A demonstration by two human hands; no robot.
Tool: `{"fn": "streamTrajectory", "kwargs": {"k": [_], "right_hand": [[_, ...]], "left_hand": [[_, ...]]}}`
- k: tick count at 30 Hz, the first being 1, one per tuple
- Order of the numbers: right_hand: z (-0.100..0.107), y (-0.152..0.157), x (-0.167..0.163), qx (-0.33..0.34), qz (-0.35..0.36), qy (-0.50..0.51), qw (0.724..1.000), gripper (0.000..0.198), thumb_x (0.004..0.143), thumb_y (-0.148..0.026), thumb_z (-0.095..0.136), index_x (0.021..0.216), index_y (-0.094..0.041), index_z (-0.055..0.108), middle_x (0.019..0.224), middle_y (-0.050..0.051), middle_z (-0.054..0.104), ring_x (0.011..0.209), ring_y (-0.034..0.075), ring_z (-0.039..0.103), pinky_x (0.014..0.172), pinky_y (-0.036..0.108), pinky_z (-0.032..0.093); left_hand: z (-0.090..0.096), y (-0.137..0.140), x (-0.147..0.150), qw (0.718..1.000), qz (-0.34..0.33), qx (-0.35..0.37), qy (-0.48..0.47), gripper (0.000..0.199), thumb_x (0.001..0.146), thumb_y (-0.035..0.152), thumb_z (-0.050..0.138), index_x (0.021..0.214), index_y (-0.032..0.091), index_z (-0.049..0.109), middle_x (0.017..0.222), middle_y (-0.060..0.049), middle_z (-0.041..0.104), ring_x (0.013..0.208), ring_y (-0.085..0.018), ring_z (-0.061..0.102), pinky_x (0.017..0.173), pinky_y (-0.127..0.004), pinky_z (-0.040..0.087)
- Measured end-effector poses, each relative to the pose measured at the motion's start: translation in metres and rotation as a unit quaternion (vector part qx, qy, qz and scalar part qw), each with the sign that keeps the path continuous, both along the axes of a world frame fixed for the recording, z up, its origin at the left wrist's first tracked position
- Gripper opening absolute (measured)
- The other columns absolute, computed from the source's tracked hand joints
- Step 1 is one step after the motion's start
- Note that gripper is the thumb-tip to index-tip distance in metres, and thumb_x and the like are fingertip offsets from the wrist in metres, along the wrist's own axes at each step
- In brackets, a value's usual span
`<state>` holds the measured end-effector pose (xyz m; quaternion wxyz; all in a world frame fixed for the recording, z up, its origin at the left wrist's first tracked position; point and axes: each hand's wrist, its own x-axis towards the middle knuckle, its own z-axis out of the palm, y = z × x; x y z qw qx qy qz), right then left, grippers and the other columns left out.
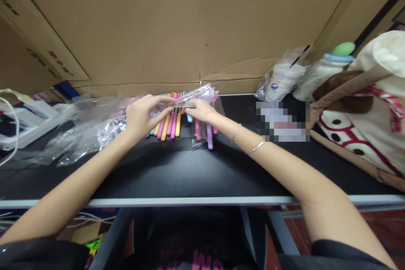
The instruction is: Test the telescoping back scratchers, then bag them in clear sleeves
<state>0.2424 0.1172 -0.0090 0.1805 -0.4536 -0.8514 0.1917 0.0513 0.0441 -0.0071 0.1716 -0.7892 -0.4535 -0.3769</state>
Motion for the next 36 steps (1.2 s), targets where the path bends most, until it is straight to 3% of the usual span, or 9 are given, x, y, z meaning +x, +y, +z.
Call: {"fn": "streamTrajectory", "kwargs": {"k": [4,7,9,16,24,27,31,33,36], "right_hand": [[0.005,-0.011,0.021,-0.09,0.015,0.097,0.991,0.024,0.093,-0.024,0.045,0.104,-0.019,0.065,0.073,0.0,0.061,0.061,0.01,0.06,0.056,0.023,0.05],[0.003,-0.023,0.041,-0.227,0.032,0.208,0.951,0.02,0.091,-0.034,0.053,0.104,-0.02,0.06,0.068,-0.004,0.05,0.047,0.006,0.051,0.042,0.019,0.044],[0.002,-0.03,0.054,-0.274,0.031,0.238,0.931,0.023,0.087,-0.039,0.06,0.1,-0.021,0.056,0.067,-0.006,0.047,0.047,0.006,0.05,0.043,0.019,0.046],[-0.007,-0.04,0.096,-0.309,0.063,0.261,0.912,0.04,0.08,-0.044,0.068,0.106,-0.022,0.048,0.08,-0.001,0.062,0.062,0.009,0.059,0.056,0.022,0.051],[-0.01,-0.045,0.097,-0.324,0.052,0.298,0.896,0.043,0.084,-0.033,0.061,0.124,-0.022,0.049,0.094,0.004,0.06,0.076,0.013,0.061,0.065,0.028,0.055],[-0.014,-0.05,0.094,-0.282,0.024,0.265,0.922,0.039,0.088,-0.035,0.053,0.123,-0.019,0.049,0.085,0.002,0.058,0.066,0.012,0.056,0.06,0.028,0.053],[-0.018,-0.057,0.088,-0.046,0.035,0.123,0.991,0.034,0.09,-0.039,0.048,0.116,-0.017,0.051,0.094,0.006,0.061,0.076,0.017,0.058,0.071,0.034,0.051],[-0.02,-0.061,0.082,0.069,0.057,0.046,0.995,0.029,0.09,-0.034,0.047,0.114,-0.018,0.054,0.1,0.008,0.061,0.089,0.021,0.059,0.083,0.037,0.047],[-0.022,-0.067,0.075,0.119,0.086,-0.015,0.989,0.025,0.093,-0.028,0.043,0.111,-0.021,0.057,0.102,0.008,0.061,0.095,0.022,0.059,0.086,0.035,0.044]], "left_hand": [[0.0,0.001,0.0,1.0,0.004,-0.009,-0.009,0.027,0.092,0.042,0.054,0.108,0.026,0.067,0.092,0.0,0.074,0.08,-0.015,0.065,0.066,-0.023,0.043],[-0.001,0.003,-0.001,0.999,-0.017,-0.038,-0.033,0.027,0.09,0.041,0.058,0.112,0.026,0.064,0.099,0.001,0.073,0.077,-0.013,0.065,0.066,-0.022,0.044],[-0.001,0.004,-0.002,0.998,-0.024,-0.052,-0.042,0.029,0.088,0.04,0.062,0.113,0.026,0.063,0.099,0.002,0.074,0.076,-0.012,0.066,0.066,-0.021,0.045],[-0.004,-0.002,0.005,0.996,-0.039,-0.076,-0.006,0.031,0.084,0.038,0.068,0.112,0.027,0.062,0.096,0.003,0.073,0.081,-0.014,0.067,0.068,-0.021,0.044],[-0.004,-0.008,0.011,0.996,-0.048,-0.076,0.008,0.033,0.088,0.036,0.061,0.12,0.027,0.061,0.098,0.0,0.072,0.085,-0.015,0.066,0.073,-0.022,0.046],[-0.003,-0.008,0.01,0.996,-0.054,-0.069,-0.001,0.029,0.091,0.036,0.057,0.117,0.026,0.063,0.1,-0.001,0.072,0.084,-0.015,0.066,0.076,-0.023,0.046],[-0.004,-0.009,0.011,0.995,-0.066,-0.069,0.009,0.033,0.089,0.04,0.058,0.12,0.026,0.062,0.098,-0.001,0.071,0.087,-0.016,0.065,0.077,-0.023,0.046],[-0.005,-0.009,0.011,0.994,-0.077,-0.071,0.006,0.033,0.089,0.04,0.059,0.12,0.027,0.062,0.098,-0.001,0.071,0.088,-0.015,0.065,0.076,-0.023,0.046],[-0.007,-0.01,0.013,0.992,-0.096,-0.084,-0.021,0.029,0.09,0.038,0.057,0.116,0.026,0.063,0.094,0.001,0.071,0.082,-0.013,0.066,0.073,-0.021,0.047]]}}
